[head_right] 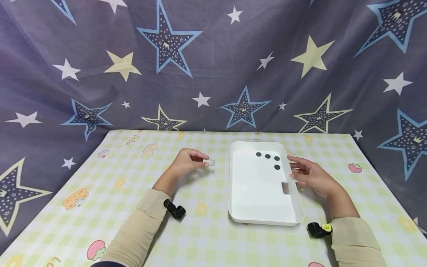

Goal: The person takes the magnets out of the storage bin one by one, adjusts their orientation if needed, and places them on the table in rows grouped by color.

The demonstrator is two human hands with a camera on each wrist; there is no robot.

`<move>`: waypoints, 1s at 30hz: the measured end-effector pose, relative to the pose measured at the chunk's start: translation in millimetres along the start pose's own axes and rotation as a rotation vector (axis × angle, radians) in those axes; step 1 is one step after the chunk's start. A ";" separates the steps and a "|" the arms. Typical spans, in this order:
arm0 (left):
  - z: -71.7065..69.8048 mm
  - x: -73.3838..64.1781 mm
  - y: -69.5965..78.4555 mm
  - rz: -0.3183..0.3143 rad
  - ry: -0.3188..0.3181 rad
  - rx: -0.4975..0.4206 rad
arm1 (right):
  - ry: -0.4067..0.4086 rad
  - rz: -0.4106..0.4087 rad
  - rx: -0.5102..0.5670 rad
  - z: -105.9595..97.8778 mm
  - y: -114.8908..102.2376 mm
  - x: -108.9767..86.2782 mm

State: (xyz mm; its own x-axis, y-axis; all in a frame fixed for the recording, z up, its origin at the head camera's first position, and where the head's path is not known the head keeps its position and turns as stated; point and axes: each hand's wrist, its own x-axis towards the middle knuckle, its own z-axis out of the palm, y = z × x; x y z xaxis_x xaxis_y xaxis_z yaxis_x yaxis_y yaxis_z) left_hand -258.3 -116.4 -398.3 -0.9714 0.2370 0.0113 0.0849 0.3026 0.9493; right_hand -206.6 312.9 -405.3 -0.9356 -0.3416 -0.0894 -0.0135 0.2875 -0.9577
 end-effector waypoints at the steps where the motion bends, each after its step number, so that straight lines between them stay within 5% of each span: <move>1: -0.8 0.3 -1.7 -0.006 0.002 0.000 | 0.000 0.000 -0.002 -0.1 0.0 -0.1; 17: -7.8 2.1 -18.7 -0.014 0.005 0.093 | -0.003 0.001 0.012 0.3 -0.2 1.3; 30: -11.4 4.0 -18.9 0.056 -0.032 0.300 | 0.001 0.006 -0.001 -1.6 1.9 0.6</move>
State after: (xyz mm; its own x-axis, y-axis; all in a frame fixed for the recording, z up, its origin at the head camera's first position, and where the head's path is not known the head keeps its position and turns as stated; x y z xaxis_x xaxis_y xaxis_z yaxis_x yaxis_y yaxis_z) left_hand -266.3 -131.7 -412.7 -0.9562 0.2889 0.0462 0.2044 0.5465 0.8121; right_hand -207.7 314.7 -406.7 -0.9360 -0.3389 -0.0947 -0.0083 0.2903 -0.9569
